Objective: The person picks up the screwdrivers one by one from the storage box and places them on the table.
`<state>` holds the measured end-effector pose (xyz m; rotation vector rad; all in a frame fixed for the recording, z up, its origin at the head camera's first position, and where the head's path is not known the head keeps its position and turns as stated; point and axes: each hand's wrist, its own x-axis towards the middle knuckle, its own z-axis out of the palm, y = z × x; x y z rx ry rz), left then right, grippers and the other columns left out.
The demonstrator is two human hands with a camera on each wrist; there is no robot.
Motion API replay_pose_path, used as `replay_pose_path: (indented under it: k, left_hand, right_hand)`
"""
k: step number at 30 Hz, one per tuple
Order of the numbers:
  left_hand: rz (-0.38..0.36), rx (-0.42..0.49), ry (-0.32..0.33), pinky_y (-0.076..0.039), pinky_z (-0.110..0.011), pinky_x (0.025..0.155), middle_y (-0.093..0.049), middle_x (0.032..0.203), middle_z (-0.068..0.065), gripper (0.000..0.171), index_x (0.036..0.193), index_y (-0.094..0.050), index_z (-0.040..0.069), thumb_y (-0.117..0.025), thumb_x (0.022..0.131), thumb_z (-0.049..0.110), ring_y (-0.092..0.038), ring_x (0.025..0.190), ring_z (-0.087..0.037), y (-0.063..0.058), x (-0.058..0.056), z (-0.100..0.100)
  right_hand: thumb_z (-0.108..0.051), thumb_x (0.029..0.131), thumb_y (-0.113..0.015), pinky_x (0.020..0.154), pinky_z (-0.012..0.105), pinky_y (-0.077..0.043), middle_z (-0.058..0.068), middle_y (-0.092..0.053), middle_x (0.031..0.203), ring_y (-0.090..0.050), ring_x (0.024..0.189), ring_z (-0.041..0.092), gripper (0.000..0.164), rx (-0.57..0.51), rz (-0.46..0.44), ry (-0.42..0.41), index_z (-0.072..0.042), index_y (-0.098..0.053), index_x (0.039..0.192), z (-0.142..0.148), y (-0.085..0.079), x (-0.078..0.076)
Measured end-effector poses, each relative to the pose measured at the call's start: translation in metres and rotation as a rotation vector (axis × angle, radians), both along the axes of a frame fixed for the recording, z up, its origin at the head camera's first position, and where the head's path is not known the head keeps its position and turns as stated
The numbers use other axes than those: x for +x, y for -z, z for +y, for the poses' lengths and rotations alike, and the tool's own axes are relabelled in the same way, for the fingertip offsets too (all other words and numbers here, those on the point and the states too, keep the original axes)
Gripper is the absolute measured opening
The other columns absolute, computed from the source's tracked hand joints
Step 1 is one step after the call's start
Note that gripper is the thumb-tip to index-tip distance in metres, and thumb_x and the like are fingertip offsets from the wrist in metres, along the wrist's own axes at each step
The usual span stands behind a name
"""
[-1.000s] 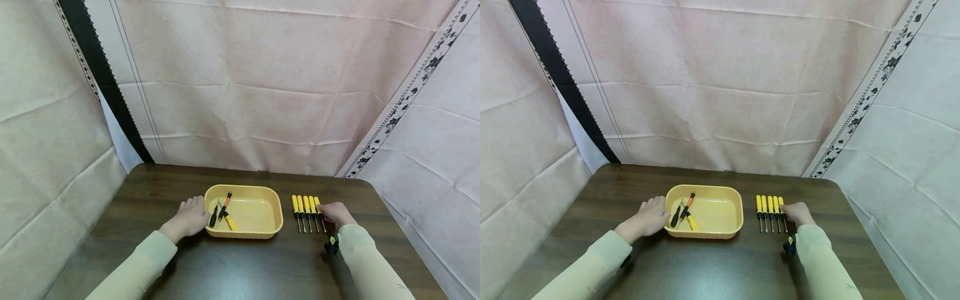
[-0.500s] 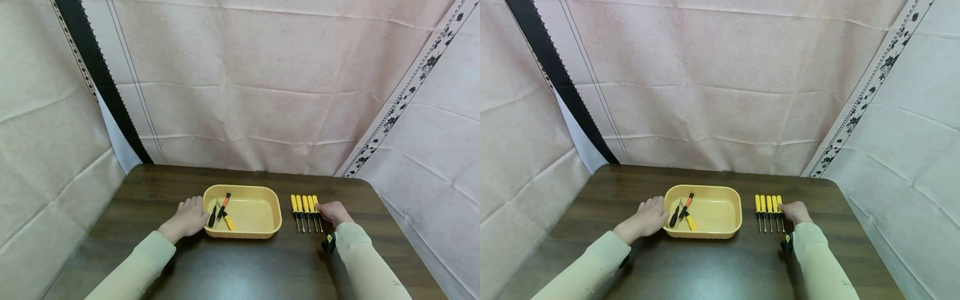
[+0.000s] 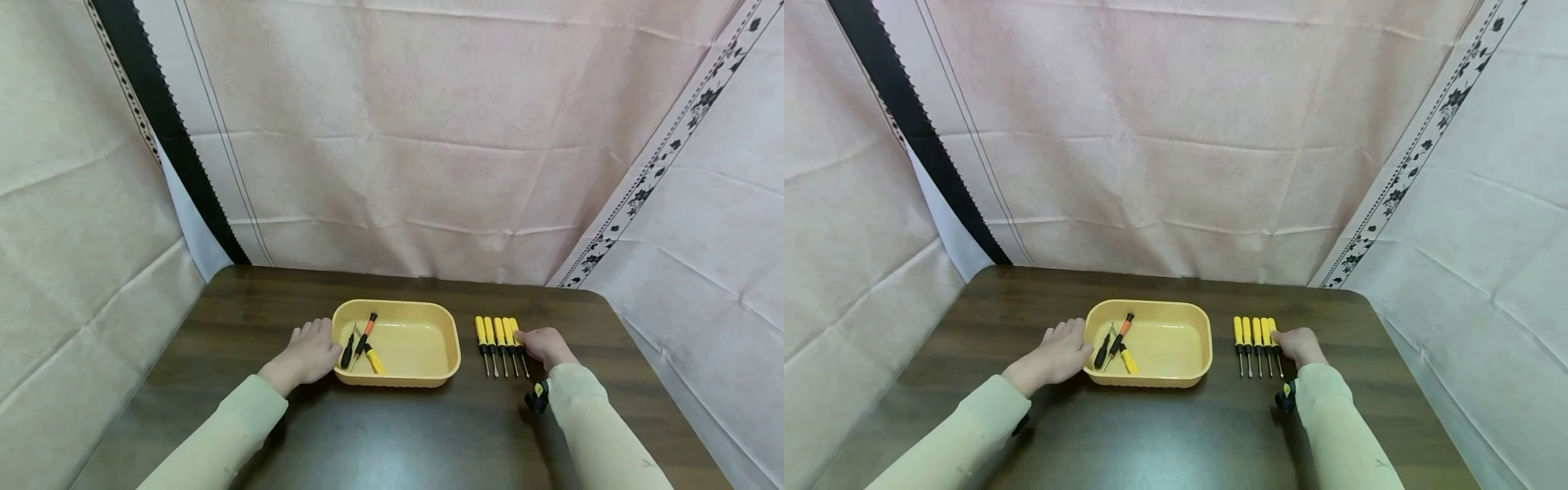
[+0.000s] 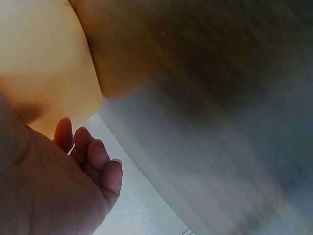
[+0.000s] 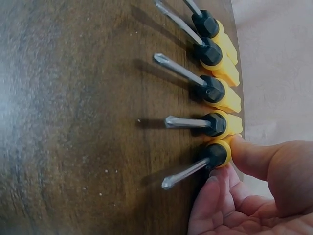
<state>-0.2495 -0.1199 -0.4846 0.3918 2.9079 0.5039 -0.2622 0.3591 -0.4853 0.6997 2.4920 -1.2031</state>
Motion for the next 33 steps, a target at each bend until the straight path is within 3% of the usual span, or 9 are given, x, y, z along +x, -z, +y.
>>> replay_pose_path:
  k: [4, 9, 14, 21, 24, 28, 30, 33]
  left_hand:
    - [-0.012, -0.009, -0.001, -0.029, -0.040, 0.076, -0.042, 0.096, -0.006, 0.036, 0.116, -0.044, 0.005, -0.041, 0.096, 0.034, -0.037, 0.087, -0.024, 0.000, -0.002, 0.001]
    - [-0.004, 0.002, -0.001, -0.029, -0.040, 0.076, -0.042, 0.095, -0.006, 0.036, 0.116, -0.044, 0.004, -0.041, 0.096, 0.034, -0.037, 0.087, -0.025, 0.000, -0.002, 0.001]
    - [-0.021, -0.012, 0.001, -0.029, -0.039, 0.076, -0.042, 0.096, -0.005, 0.037, 0.117, -0.044, 0.005, -0.040, 0.096, 0.035, -0.037, 0.087, -0.024, 0.003, -0.001, 0.000]
    - [-0.010, 0.004, 0.004, -0.029, -0.040, 0.075, -0.042, 0.095, -0.006, 0.034, 0.114, -0.044, 0.005, -0.042, 0.096, 0.033, -0.037, 0.086, -0.025, 0.001, -0.002, 0.000]
    - [-0.010, -0.002, 0.004, -0.029, -0.040, 0.076, -0.043, 0.096, -0.006, 0.035, 0.116, -0.044, 0.004, -0.041, 0.096, 0.034, -0.038, 0.087, -0.024, 0.002, -0.002, 0.000]
    - [-0.009, -0.002, 0.008, -0.029, -0.040, 0.076, -0.043, 0.096, -0.006, 0.037, 0.117, -0.044, 0.004, -0.041, 0.096, 0.034, -0.038, 0.087, -0.024, 0.002, -0.001, 0.001]
    - [-0.010, -0.002, 0.010, -0.029, -0.040, 0.076, -0.042, 0.096, -0.006, 0.036, 0.117, -0.044, 0.004, -0.042, 0.096, 0.034, -0.037, 0.087, -0.024, 0.001, -0.001, 0.001]
    - [-0.017, -0.008, 0.007, -0.029, -0.040, 0.076, -0.043, 0.097, -0.006, 0.037, 0.118, -0.043, 0.004, -0.042, 0.096, 0.034, -0.037, 0.087, -0.024, 0.000, -0.001, 0.001]
  right_hand:
    - [-0.040, 0.094, -0.059, 0.076, 0.042, -0.041, 0.008, -0.051, 0.084, -0.050, 0.087, 0.028, 0.046, 0.007, -0.002, -0.002, 0.004, -0.061, 0.107, 0.001, -0.002, 0.001]
    - [-0.041, 0.095, -0.058, 0.075, 0.041, -0.040, 0.005, -0.047, 0.074, -0.051, 0.081, 0.027, 0.040, 0.015, 0.014, -0.002, -0.001, -0.060, 0.091, 0.002, 0.001, 0.001]
    - [-0.039, 0.095, -0.058, 0.074, 0.040, -0.040, 0.007, -0.048, 0.078, -0.051, 0.083, 0.027, 0.040, 0.010, 0.005, -0.009, 0.000, -0.062, 0.099, 0.001, 0.003, 0.002]
    - [-0.043, 0.095, -0.056, 0.072, 0.038, -0.039, 0.002, -0.047, 0.063, -0.050, 0.069, 0.023, 0.041, -0.009, 0.006, 0.011, -0.009, -0.055, 0.072, 0.001, 0.003, 0.001]
    - [-0.043, 0.096, -0.054, 0.074, 0.037, -0.043, 0.005, -0.053, 0.073, -0.052, 0.073, 0.023, 0.041, -0.053, 0.026, 0.041, -0.005, -0.059, 0.083, 0.001, 0.002, 0.004]
    - [-0.046, 0.096, -0.052, 0.082, 0.038, -0.049, 0.019, -0.057, 0.108, -0.056, 0.093, 0.028, 0.061, -0.140, 0.101, 0.096, 0.009, -0.053, 0.121, 0.001, 0.001, 0.009]
    - [-0.050, 0.095, -0.052, 0.086, 0.038, -0.049, 0.022, -0.051, 0.121, -0.055, 0.101, 0.029, 0.071, -0.167, 0.151, 0.112, 0.010, -0.044, 0.132, -0.001, 0.000, 0.010]
    - [-0.058, 0.090, -0.053, 0.087, 0.038, -0.050, 0.021, -0.046, 0.128, -0.053, 0.106, 0.029, 0.079, -0.174, 0.213, 0.125, 0.006, -0.041, 0.136, -0.010, -0.006, 0.011]
